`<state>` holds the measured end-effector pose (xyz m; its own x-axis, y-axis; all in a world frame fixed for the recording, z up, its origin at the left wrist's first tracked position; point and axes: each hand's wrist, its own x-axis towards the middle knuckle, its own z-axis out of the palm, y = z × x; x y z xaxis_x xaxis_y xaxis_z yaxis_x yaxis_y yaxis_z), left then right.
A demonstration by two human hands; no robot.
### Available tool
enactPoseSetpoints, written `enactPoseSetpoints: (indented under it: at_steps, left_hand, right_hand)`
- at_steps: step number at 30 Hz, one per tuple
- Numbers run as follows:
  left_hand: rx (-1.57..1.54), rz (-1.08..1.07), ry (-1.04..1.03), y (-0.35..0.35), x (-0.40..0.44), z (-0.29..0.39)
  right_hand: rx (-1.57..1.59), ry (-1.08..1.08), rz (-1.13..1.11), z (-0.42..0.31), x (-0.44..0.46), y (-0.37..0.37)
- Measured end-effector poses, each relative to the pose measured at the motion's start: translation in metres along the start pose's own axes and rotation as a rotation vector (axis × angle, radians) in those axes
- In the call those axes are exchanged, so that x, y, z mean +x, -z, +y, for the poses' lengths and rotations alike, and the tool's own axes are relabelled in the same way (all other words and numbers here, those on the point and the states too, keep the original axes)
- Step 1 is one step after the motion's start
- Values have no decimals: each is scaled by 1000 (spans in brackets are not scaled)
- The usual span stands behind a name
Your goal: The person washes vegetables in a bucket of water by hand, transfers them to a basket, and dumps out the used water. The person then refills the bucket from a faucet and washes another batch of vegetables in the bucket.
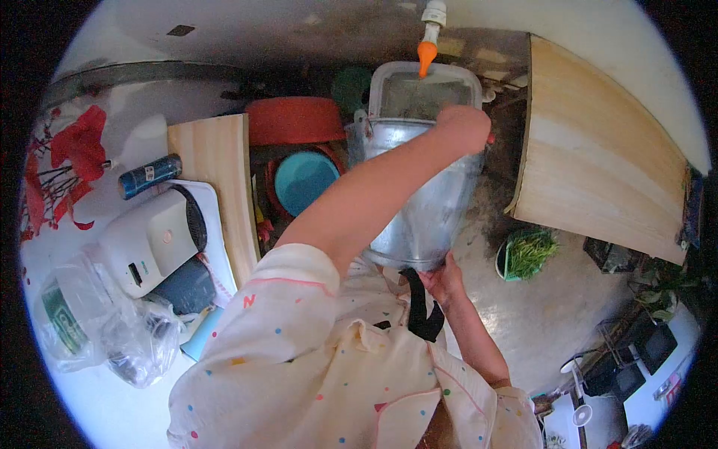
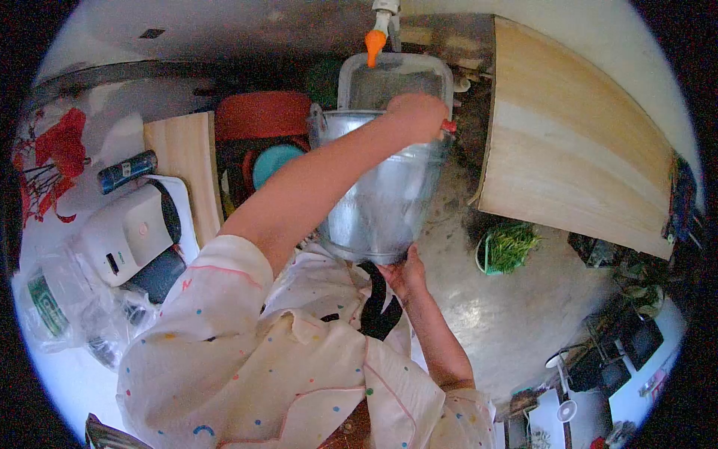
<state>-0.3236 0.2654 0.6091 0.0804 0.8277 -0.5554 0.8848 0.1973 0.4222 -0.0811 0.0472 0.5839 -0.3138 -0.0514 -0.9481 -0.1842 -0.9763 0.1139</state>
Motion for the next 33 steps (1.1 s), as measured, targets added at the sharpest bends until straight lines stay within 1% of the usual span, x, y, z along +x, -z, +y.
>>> enactPoseSetpoints:
  at_steps: [4,6,7,9,10,12,13,14,16,17,19,21,22,23,24,25,27,28,30,31,32,33]
  left_hand:
    - [-61,-13,-38,16,-55,18]
    - [-69,46,-81,10,-76,21]
    - [-68,51,-80,12,-88,22]
    - [-126,44,-79,15,-114,23]
    - [-131,50,-77,14,-126,23]
    - [-101,97,-95,12,-149,21]
    - [-44,112,-117,1,-158,17]
    - [-48,118,-120,-9,-167,10]
    - [29,209,-284,-30,-187,-7]
    - [24,213,-289,-45,-193,-17]
    - [103,268,-385,-77,-201,-39]
    - [86,251,-380,-100,-208,-53]
    - [78,238,-371,-107,-209,-58]
    - [74,239,-374,-112,-210,-59]
    - [56,285,-381,-117,-212,-57]
    - [40,331,-386,-121,-212,-57]
    - [6,343,-392,-128,-211,-56]
    - [-22,357,-399,-131,-210,-57]
    - [-34,380,-373,-140,-204,-59]
    - [-45,404,-351,-142,-202,-61]
    - [-49,405,-349,-145,-199,-63]
    - [-44,272,-293,-145,-197,-65]
  right_hand:
    - [-98,38,0,13,22,13]
    - [-68,215,-38,18,29,11]
    - [-71,217,-41,16,29,5]
    - [-112,113,-43,6,33,-8]
    - [-119,114,-42,1,50,0]
    - [-143,-203,-106,-14,102,29]
    - [-311,-109,-160,-26,85,8]
    - [-315,-103,-156,-39,63,-10]
    - [-941,154,-17,-63,-1,-60]
    - [-943,157,-10,-78,-27,-79]
    - [-1612,26,-208,-109,-67,-109]
    - [-1587,311,-274,-133,-81,-134]
    - [-1444,469,-246,-139,-88,-160]
    - [-1335,681,-224,-150,-74,-177]
    - [-1343,834,-111,-160,-65,-202]
    - [-1367,1060,-79,-172,-45,-219]
    - [-1569,1340,51,-187,-19,-258]
    - [-1571,1337,50,-192,-5,-274]
    - [-1917,1482,457,-190,13,-299]
    - [-1920,1480,453,-187,13,-304]
    - [-1906,1430,502,-188,12,-309]
    - [-1892,1380,554,-187,10,-313]
